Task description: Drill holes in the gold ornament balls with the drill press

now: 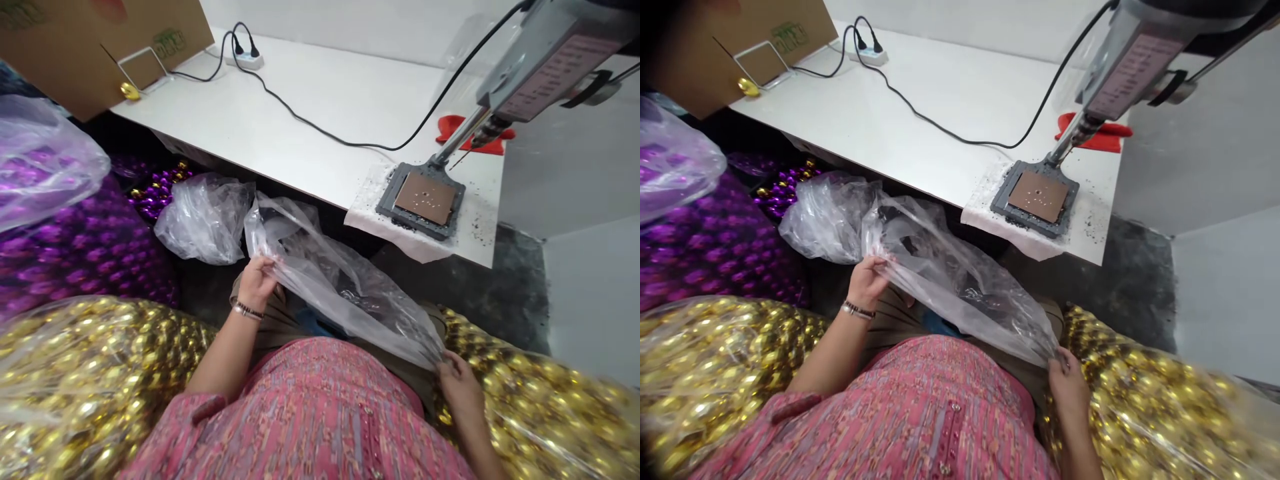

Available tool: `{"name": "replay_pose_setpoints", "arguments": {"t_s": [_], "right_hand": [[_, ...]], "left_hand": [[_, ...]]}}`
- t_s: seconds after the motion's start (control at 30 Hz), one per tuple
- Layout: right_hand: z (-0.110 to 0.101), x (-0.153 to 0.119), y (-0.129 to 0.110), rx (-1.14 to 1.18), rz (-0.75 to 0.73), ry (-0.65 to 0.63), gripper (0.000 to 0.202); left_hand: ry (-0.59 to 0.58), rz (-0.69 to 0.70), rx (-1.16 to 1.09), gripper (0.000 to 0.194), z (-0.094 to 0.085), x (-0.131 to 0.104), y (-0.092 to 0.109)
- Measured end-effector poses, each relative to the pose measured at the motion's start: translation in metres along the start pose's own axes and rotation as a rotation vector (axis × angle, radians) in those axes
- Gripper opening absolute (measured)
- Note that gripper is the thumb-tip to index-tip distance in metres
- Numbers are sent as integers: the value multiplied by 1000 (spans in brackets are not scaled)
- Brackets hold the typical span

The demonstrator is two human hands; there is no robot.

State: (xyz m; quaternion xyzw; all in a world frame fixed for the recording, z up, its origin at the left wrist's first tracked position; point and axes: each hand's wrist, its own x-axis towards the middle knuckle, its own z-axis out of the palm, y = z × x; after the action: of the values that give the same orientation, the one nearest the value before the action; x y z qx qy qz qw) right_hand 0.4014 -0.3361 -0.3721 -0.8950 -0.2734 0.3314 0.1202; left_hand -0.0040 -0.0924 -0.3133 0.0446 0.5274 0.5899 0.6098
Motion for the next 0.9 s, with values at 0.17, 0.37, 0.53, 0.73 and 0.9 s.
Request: {"name": "replay_pose_setpoints", "arguments": {"t_s": [0.17,0.37,0.53,0.73,0.9], "right_hand": [[-3,8,-8,-190,-40,-7,80],[6,33,-84,-393,-350,20,70],[49,58,-120,-584,-331,-109,66],[38,81,-111,-662,-217,-143,44],[-64,67,-69,-578,-162,181,48]], "left_hand": [[13,30,80,44,-25,-37,7],[-36,129,194,69,-45,-47,25],[-104,104,271,80,-59,-55,35],[-9,90,215,48,-74,-59,39],[-68,140,290,62,-80,-66,45]]}}
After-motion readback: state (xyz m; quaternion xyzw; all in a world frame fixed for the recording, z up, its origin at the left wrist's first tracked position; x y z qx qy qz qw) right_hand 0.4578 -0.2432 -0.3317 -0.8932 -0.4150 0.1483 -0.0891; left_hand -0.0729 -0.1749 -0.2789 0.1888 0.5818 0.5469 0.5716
